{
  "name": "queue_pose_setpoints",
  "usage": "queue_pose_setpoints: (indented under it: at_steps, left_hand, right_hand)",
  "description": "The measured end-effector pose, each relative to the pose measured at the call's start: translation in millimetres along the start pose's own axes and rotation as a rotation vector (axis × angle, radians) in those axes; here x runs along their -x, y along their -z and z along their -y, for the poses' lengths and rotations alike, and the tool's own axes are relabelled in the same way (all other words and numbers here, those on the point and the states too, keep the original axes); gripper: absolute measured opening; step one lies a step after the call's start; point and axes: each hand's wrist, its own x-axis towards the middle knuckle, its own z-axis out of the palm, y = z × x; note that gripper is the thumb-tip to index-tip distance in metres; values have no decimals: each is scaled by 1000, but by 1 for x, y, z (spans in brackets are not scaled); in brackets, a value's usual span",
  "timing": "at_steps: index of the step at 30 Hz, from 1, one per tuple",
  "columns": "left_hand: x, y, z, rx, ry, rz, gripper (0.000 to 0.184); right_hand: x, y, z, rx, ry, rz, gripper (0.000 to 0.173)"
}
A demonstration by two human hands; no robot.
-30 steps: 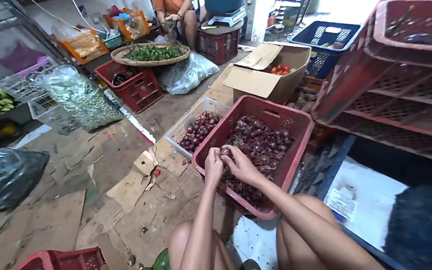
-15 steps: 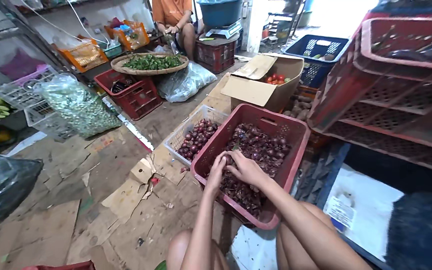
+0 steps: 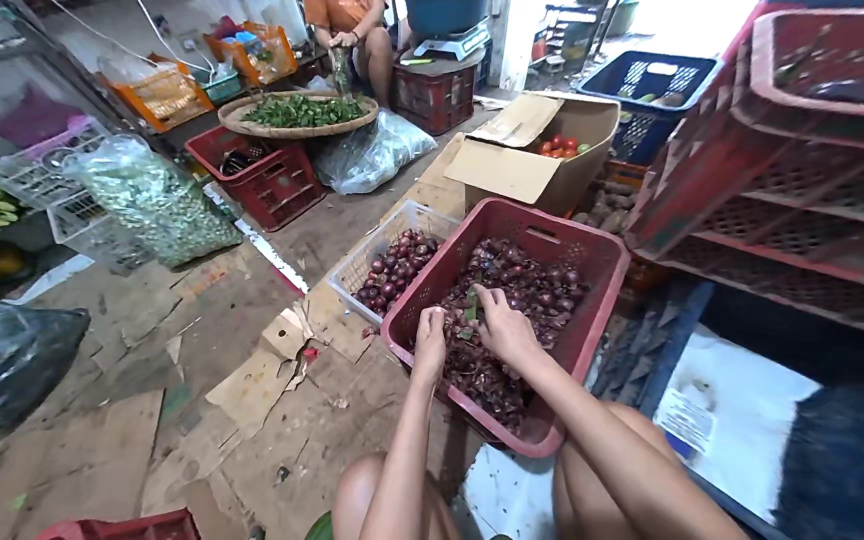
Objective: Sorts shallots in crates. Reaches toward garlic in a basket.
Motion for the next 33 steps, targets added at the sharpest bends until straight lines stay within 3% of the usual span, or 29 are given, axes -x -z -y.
queue_pose_setpoints:
  at_steps: [4,8,10,16,20,27,33]
  left_hand:
    - [-2,3,-11,74,28,-51,33]
    - [5,-1,-25,424,134,40,32]
    - [7,0,-23,385,108,77,37]
    - [10,-7,-13,78,-3,-127,36]
    - [11,-8,-19,74,-17,-218,28]
    - [11,-3,-20,97,-56,-286,25]
    - [10,1,-15,173,-36,-254,27]
  right_hand:
    - [1,-7,-7,-73,119,95,33]
    - [-3,-14,-3,-374,114,40,41]
    - [-5,-18,-3,-435,160,24,43]
    - [1,-24,4,-313,281,63,48]
    - [2,-24,9,-248,291,81,47]
    - [6,-33,15,-438,225,51,48]
    - [2,-28,10,-114,252,309,47]
